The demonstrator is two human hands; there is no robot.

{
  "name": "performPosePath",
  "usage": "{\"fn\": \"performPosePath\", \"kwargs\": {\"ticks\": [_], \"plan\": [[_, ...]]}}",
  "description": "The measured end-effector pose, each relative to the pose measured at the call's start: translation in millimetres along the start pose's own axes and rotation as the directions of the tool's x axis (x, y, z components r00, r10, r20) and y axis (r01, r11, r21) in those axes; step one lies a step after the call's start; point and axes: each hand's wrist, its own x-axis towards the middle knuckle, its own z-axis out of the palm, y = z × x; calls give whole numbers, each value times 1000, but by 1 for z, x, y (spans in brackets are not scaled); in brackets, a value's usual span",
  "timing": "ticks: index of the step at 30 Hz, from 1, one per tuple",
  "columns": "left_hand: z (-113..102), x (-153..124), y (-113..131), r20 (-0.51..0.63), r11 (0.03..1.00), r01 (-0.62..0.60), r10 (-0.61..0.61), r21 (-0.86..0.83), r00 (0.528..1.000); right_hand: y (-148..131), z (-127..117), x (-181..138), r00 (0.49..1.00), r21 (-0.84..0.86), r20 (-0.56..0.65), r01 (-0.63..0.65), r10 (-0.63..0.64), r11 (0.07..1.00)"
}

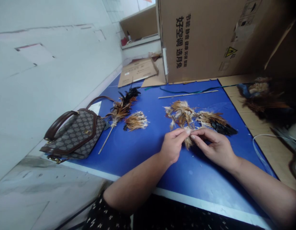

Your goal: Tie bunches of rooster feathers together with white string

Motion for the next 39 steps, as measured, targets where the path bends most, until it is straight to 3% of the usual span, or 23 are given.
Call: {"fn": "performPosePath", "kwargs": {"ticks": [5, 9, 13, 16, 19, 22, 26, 31, 34, 36, 39], "plan": [[-6, 2, 10, -68, 996, -82, 84, 41, 994, 6, -1, -2, 1000, -35, 5, -17, 17, 999], [-3, 1, 25, -24, 993, -115, 115, -1, 993, 11, -2, -1, 1000, -62, 7, -22, 23, 998], [0, -2, 30, 59, 998, -36, 39, -61, 997, 10, -7, 2, 999, -47, -29, -33, 32, 998], [0, -4, 27, 137, 996, 81, -75, -36, 988, 5, -12, 4, 993, 67, -77, -86, 91, 994], [-2, -6, 24, 219, 982, 188, -189, 29, 957, 1, -19, 6, 978, 271, 126, -197, 168, 942], [-5, -8, 27, 305, 956, 277, -292, 92, 907, 1, -26, 8, 912, 368, 362, -329, 191, 870], [-8, -10, 34, 360, 927, 328, -372, 180, 855, 7, -33, 11, 879, 416, 455, -349, 140, 840], [-10, -11, 36, 427, 912, 307, -400, 272, 811, 10, -36, 14, 904, 442, 416, -296, 99, 847], [-11, -11, 34, 438, 908, 272, -396, 320, 807, 7, -34, 14, 910, 429, 408, -263, 74, 864], [-11, -10, 33, 415, 917, 223, -354, 332, 838, 7, -31, 13, 935, 398, 344, -231, 89, 888], [-13, -6, 30, 316, 953, 127, -214, 275, 924, 12, -24, 10, 986, 249, 139, -125, 93, 960]]}}
